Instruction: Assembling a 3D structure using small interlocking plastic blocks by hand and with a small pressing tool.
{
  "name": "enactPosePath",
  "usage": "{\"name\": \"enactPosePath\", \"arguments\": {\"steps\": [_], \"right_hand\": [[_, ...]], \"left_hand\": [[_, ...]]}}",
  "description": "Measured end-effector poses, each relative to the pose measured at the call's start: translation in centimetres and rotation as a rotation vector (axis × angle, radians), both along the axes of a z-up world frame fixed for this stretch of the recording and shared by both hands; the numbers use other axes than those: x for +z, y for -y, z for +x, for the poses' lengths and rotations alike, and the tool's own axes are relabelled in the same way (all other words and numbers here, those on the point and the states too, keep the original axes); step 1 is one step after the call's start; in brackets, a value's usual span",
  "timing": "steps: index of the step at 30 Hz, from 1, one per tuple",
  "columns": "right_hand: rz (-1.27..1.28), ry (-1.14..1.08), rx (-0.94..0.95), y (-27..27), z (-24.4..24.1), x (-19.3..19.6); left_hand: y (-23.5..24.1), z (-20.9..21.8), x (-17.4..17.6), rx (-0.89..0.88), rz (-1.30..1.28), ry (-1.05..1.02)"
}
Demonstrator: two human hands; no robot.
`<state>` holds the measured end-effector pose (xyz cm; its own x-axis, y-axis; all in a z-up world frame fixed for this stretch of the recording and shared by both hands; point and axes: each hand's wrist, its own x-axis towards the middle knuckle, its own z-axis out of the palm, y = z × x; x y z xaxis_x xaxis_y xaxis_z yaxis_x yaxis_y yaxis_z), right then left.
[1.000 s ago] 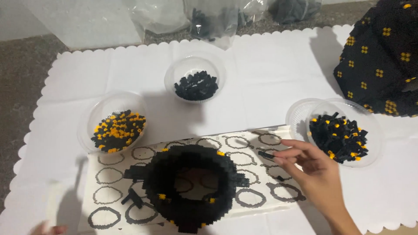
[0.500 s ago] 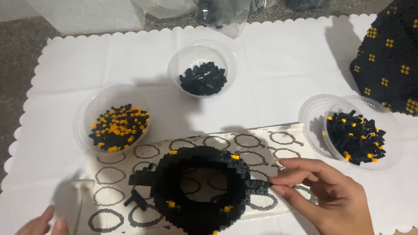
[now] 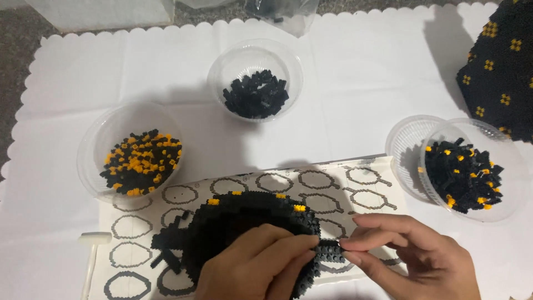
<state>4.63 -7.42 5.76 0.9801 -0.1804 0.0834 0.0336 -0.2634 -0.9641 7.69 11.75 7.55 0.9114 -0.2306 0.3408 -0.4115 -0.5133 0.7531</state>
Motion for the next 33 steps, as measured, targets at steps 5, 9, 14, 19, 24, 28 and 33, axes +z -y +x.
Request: {"name": "enactPosePath", "arguments": {"steps": [5, 9, 14, 19, 24, 28, 33], "right_hand": [[-0.038, -0.011, 0.003, 0.0, -0.2, 0.0], [-0.051, -0.007, -0.002, 0.2, -0.3, -0.1], [-0.052, 0.002, 0.017, 0.4, -0.5, -0.5], [-0.044, -0.021, -0.006, 0.0, -0.3, -0.1], [-0.053, -0.002, 0.008, 0.2, -0.3, -0.2], [-0.052, -0.011, 0.017, 0.3, -0.3, -0.2], [-0.071, -0.033, -0.007, 0.1, -0.4, 0.1]], "left_hand": [[0.3, -0.1, -0.3, 0.01, 0.012, -0.071], [0.1, 0.1, -0.6, -0.026, -0.025, -0.148], [0.1, 0.2, -0.9, -0.043, -0.022, -0.167], [0.1, 0.3, -0.9, -0.053, -0.054, -0.18], [0.1, 0.5, -0.9, -0.05, -0.052, -0.203], [0.1, 0.6, -0.5, -0.07, -0.081, -0.244], [-0.1, 0.8, -0.8, -0.106, -0.059, -0.239]]}}
